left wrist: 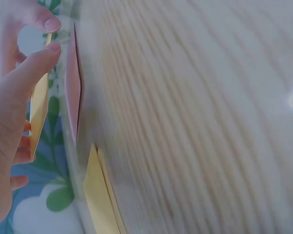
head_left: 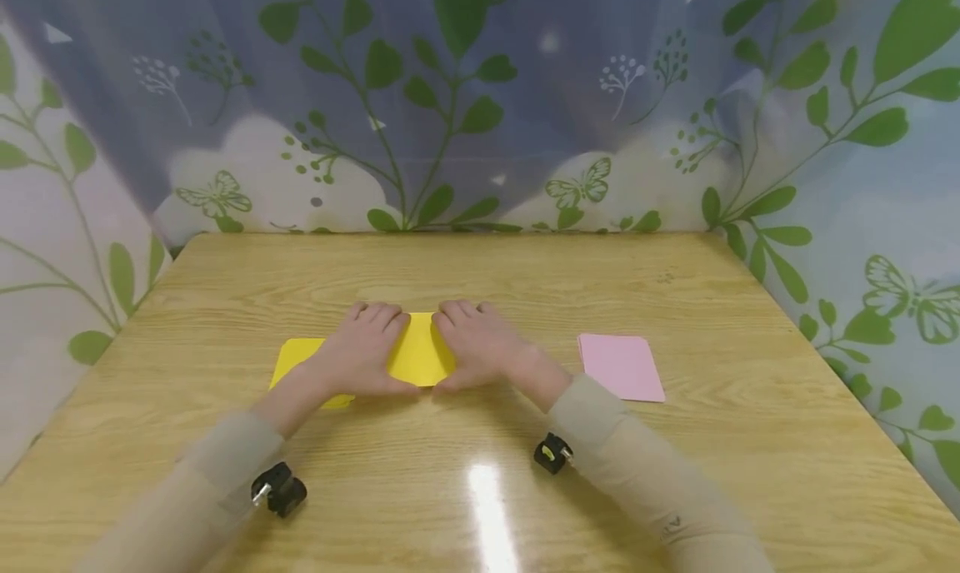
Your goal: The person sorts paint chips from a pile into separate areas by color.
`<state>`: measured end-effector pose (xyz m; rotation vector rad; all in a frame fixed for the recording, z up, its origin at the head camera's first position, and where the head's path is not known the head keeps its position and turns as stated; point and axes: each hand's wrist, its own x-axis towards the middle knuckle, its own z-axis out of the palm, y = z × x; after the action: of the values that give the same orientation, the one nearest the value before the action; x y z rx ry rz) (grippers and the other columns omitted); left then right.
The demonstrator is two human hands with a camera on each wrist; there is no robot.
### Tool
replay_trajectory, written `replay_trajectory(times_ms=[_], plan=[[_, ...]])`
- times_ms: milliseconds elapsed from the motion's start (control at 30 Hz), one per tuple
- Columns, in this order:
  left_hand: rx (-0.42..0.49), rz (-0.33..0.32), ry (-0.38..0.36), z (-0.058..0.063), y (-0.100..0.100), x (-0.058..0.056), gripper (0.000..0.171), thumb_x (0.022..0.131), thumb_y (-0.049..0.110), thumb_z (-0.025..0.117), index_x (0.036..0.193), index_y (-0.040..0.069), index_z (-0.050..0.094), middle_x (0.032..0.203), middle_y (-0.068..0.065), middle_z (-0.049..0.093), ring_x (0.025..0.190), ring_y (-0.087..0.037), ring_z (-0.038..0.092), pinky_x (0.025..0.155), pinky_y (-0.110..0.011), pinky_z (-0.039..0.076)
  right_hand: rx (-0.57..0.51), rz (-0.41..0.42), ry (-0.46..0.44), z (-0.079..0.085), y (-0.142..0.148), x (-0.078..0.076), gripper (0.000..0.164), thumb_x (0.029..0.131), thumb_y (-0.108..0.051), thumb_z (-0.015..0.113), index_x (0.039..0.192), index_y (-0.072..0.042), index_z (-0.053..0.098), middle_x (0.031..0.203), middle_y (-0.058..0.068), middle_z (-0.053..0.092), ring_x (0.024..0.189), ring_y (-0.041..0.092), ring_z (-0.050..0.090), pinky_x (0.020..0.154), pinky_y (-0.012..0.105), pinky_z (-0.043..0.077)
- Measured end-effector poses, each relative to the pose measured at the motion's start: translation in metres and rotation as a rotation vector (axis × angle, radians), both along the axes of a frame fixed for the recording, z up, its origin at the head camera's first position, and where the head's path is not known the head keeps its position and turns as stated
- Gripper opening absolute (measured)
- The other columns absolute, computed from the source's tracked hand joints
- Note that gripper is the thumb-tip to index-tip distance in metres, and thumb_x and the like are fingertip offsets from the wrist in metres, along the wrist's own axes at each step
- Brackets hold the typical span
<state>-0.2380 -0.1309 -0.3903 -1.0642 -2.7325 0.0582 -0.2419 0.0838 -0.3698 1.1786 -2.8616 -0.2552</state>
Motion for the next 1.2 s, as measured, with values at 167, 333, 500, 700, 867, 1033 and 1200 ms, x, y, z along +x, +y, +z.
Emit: replay_trajectory(times_ms=[167, 333, 500, 700, 867, 1033, 1200], plan=[[0.055, 0.013, 0.054, 0.002, -0.021, 0.006, 0.102, 0.064, 0.078, 0.055, 0.124, -0.004, 0.048, 0.122, -0.018, 0.048, 0.116, -0.033, 0.041, 0.095, -0.052, 0.031, -0.030, -0.001, 0.007, 0.003, -0.018, -0.001, 0.098, 0.068, -0.075, 0.054, 0.135, -0.004, 0.038, 0.138, 0.011, 0.037, 0.125, 0.026, 0.036, 0.095, 0.043, 0.037], [0.069, 0.043, 0.065, 0.005, -0.039, 0.011, 0.102, 0.063, 0.076, 0.059, 0.125, -0.004, 0.049, 0.123, -0.020, 0.049, 0.115, -0.036, 0.043, 0.094, -0.054, 0.032, -0.028, 0.015, 0.000, 0.006, -0.037, -0.001, 0.098, 0.070, -0.076, 0.052, 0.136, -0.006, 0.036, 0.137, 0.009, 0.036, 0.124, 0.024, 0.035, 0.095, 0.041, 0.036], [0.051, 0.092, -0.006, 0.008, -0.056, 0.018, 0.103, 0.064, 0.071, 0.064, 0.131, -0.005, 0.044, 0.129, -0.022, 0.044, 0.119, -0.038, 0.039, 0.097, -0.056, 0.029, -0.013, 0.028, 0.002, 0.007, -0.053, 0.000, 0.095, 0.071, -0.072, 0.053, 0.137, -0.006, 0.035, 0.138, 0.008, 0.036, 0.124, 0.022, 0.036, 0.096, 0.040, 0.035], [0.065, 0.101, -0.076, 0.011, -0.079, 0.024, 0.100, 0.064, 0.062, 0.071, 0.131, -0.006, 0.042, 0.128, -0.022, 0.043, 0.120, -0.039, 0.037, 0.098, -0.056, 0.027, -0.013, 0.035, -0.010, 0.003, -0.073, 0.000, 0.092, 0.072, -0.073, 0.052, 0.135, -0.007, 0.038, 0.134, 0.006, 0.039, 0.121, 0.021, 0.038, 0.093, 0.040, 0.036], [0.052, 0.101, -0.136, 0.017, -0.094, 0.024, 0.096, 0.063, 0.055, 0.076, 0.131, -0.005, 0.043, 0.126, -0.024, 0.045, 0.117, -0.041, 0.039, 0.097, -0.057, 0.030, -0.014, 0.029, -0.029, 0.002, -0.092, 0.002, 0.094, 0.072, -0.073, 0.053, 0.136, -0.006, 0.038, 0.131, 0.006, 0.040, 0.120, 0.021, 0.038, 0.092, 0.040, 0.036], [0.013, 0.104, -0.158, 0.022, -0.107, 0.024, 0.096, 0.062, 0.051, 0.078, 0.131, -0.006, 0.043, 0.126, -0.026, 0.045, 0.116, -0.043, 0.041, 0.094, -0.059, 0.033, 0.009, 0.012, -0.043, -0.001, -0.110, 0.002, 0.092, 0.072, -0.073, 0.053, 0.135, -0.008, 0.040, 0.128, 0.004, 0.041, 0.119, 0.020, 0.038, 0.093, 0.040, 0.035], [0.005, 0.111, -0.177, 0.023, -0.115, 0.025, 0.093, 0.062, 0.048, 0.079, 0.131, -0.005, 0.044, 0.127, -0.027, 0.044, 0.116, -0.045, 0.041, 0.093, -0.060, 0.033, 0.036, -0.019, -0.061, -0.004, -0.124, 0.003, 0.093, 0.071, -0.075, 0.053, 0.134, -0.009, 0.040, 0.128, 0.004, 0.042, 0.119, 0.019, 0.039, 0.095, 0.040, 0.035]])
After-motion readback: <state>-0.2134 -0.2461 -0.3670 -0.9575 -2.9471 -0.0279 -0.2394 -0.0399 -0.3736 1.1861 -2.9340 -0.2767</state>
